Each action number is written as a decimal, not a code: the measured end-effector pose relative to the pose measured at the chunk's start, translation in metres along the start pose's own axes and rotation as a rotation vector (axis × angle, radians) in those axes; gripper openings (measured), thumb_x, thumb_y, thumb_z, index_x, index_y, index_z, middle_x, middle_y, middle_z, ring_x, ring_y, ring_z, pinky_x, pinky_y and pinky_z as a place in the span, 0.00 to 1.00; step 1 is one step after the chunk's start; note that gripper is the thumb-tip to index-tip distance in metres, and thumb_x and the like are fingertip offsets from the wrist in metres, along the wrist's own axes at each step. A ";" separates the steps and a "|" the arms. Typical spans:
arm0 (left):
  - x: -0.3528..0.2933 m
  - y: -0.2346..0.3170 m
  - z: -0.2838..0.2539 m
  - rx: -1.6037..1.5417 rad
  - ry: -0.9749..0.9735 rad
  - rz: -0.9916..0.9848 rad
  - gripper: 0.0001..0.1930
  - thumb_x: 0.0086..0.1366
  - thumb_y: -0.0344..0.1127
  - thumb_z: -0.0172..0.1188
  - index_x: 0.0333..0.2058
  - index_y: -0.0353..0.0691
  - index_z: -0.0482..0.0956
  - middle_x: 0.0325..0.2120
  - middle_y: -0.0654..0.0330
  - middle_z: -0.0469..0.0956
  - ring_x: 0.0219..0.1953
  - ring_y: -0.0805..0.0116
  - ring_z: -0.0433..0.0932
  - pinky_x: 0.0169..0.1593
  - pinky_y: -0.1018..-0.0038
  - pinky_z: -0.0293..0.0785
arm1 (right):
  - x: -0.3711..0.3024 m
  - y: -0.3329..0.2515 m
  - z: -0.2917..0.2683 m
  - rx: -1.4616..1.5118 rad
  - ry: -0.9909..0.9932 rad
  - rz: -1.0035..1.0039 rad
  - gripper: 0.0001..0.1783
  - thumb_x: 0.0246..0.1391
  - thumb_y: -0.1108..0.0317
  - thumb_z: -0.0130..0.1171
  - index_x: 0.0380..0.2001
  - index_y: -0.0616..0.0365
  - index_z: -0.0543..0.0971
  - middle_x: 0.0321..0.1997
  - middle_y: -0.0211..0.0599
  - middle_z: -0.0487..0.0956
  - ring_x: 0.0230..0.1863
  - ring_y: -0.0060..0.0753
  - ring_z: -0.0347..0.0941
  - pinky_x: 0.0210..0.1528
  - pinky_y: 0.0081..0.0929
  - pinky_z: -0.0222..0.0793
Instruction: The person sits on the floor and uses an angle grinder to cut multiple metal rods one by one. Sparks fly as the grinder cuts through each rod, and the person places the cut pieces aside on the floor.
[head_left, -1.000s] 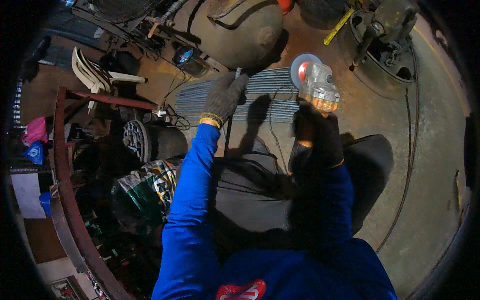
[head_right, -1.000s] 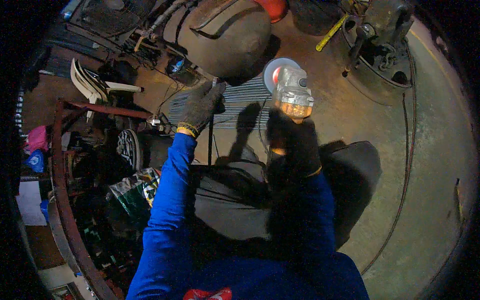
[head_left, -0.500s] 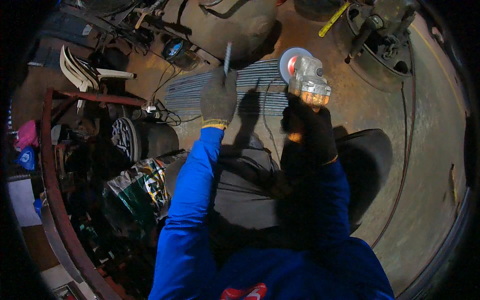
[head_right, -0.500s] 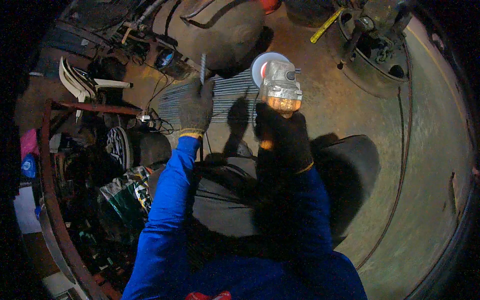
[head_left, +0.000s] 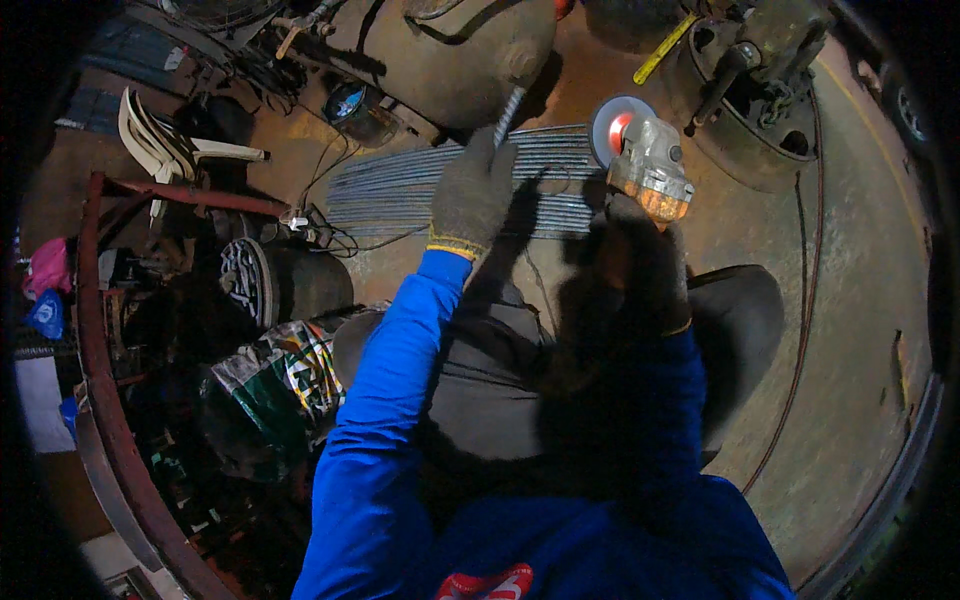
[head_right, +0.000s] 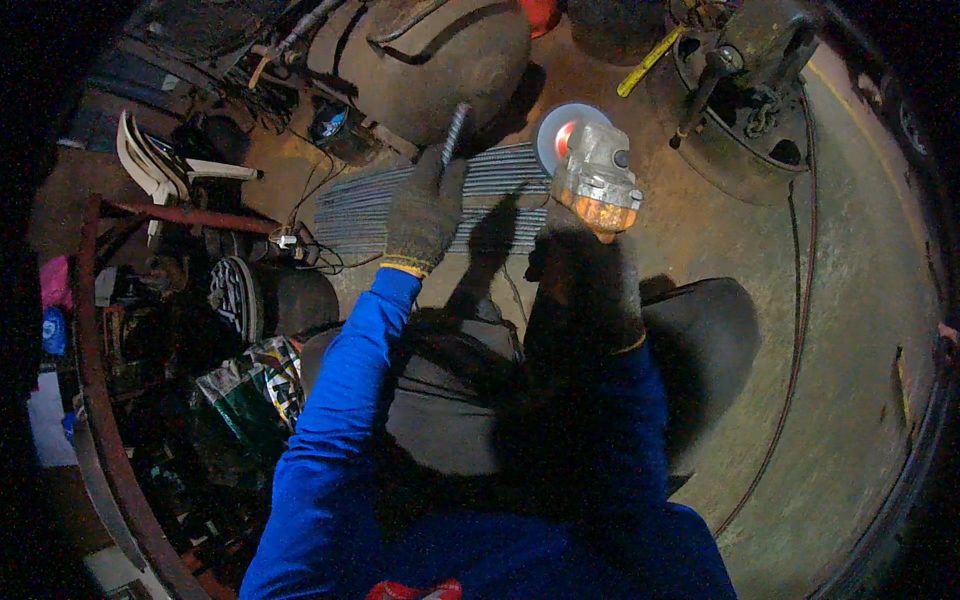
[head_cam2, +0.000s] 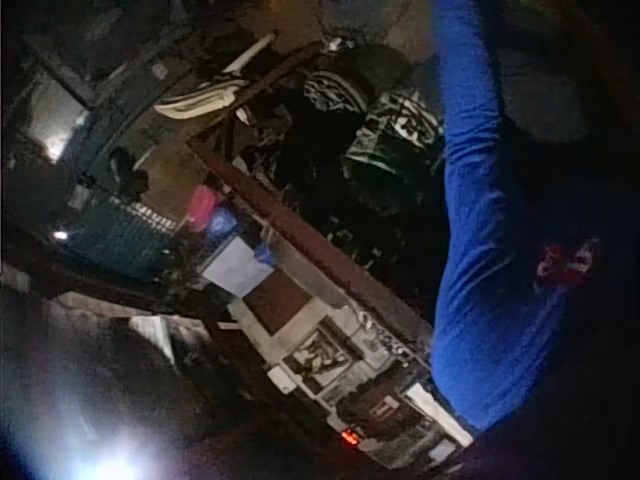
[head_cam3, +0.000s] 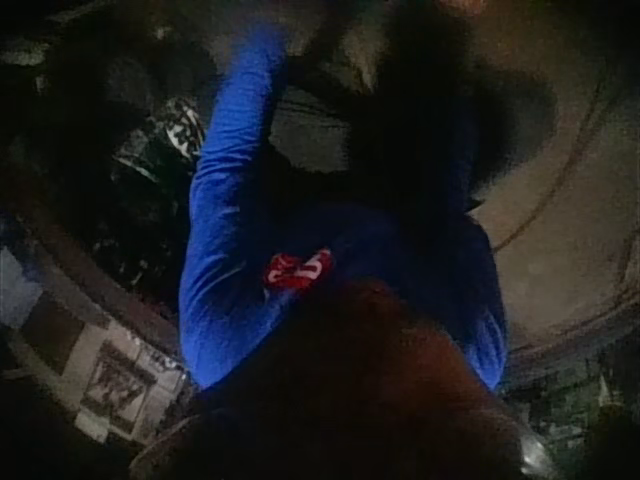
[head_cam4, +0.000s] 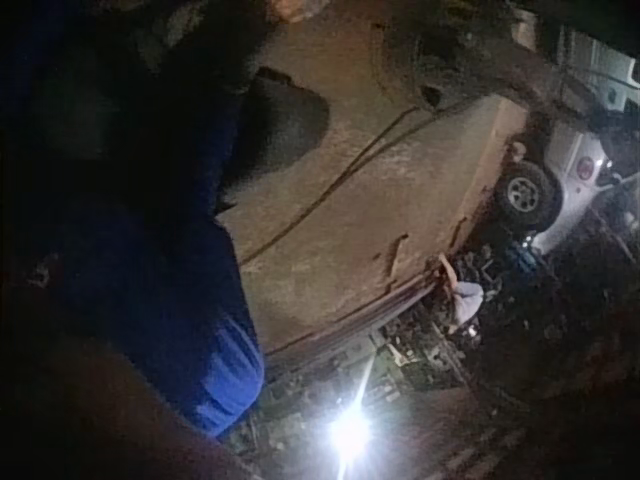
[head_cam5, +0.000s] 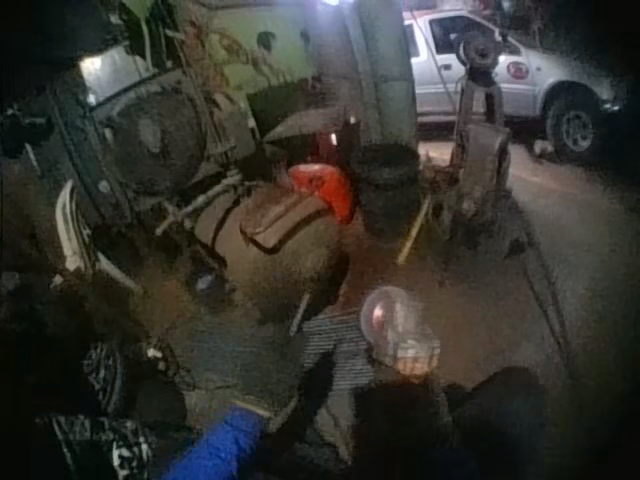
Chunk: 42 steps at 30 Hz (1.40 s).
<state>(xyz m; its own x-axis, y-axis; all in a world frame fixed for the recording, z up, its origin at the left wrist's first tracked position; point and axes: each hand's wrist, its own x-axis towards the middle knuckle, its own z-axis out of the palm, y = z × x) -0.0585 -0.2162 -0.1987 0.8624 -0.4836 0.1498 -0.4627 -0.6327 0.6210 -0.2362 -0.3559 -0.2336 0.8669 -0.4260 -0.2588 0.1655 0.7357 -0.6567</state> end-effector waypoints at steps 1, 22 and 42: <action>-0.003 -0.007 0.017 -0.002 -0.041 0.026 0.21 0.69 0.48 0.55 0.50 0.36 0.77 0.42 0.37 0.80 0.45 0.34 0.78 0.46 0.47 0.73 | -0.005 -0.011 -0.003 -0.013 -0.006 -0.001 0.17 0.61 0.58 0.60 0.37 0.65 0.80 0.31 0.42 0.83 0.30 0.36 0.80 0.33 0.31 0.76; -0.006 0.020 0.040 0.169 -0.316 -0.090 0.26 0.55 0.54 0.68 0.43 0.38 0.86 0.41 0.43 0.83 0.46 0.43 0.80 0.53 0.53 0.74 | 0.011 -0.006 0.005 -0.238 0.223 0.075 0.18 0.60 0.58 0.65 0.47 0.59 0.80 0.36 0.28 0.81 0.37 0.23 0.78 0.40 0.24 0.74; -0.008 -0.010 0.041 -0.118 -0.382 -0.087 0.22 0.63 0.48 0.62 0.48 0.37 0.82 0.46 0.43 0.81 0.52 0.43 0.77 0.57 0.56 0.71 | 0.015 -0.002 0.011 -0.269 0.169 0.145 0.20 0.60 0.55 0.64 0.49 0.58 0.81 0.39 0.27 0.80 0.40 0.22 0.77 0.44 0.24 0.72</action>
<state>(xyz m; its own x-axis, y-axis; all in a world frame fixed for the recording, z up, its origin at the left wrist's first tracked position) -0.0687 -0.2310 -0.2380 0.7488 -0.6350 -0.1900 -0.3453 -0.6184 0.7060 -0.2182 -0.3577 -0.2282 0.7785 -0.4248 -0.4620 -0.1029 0.6397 -0.7617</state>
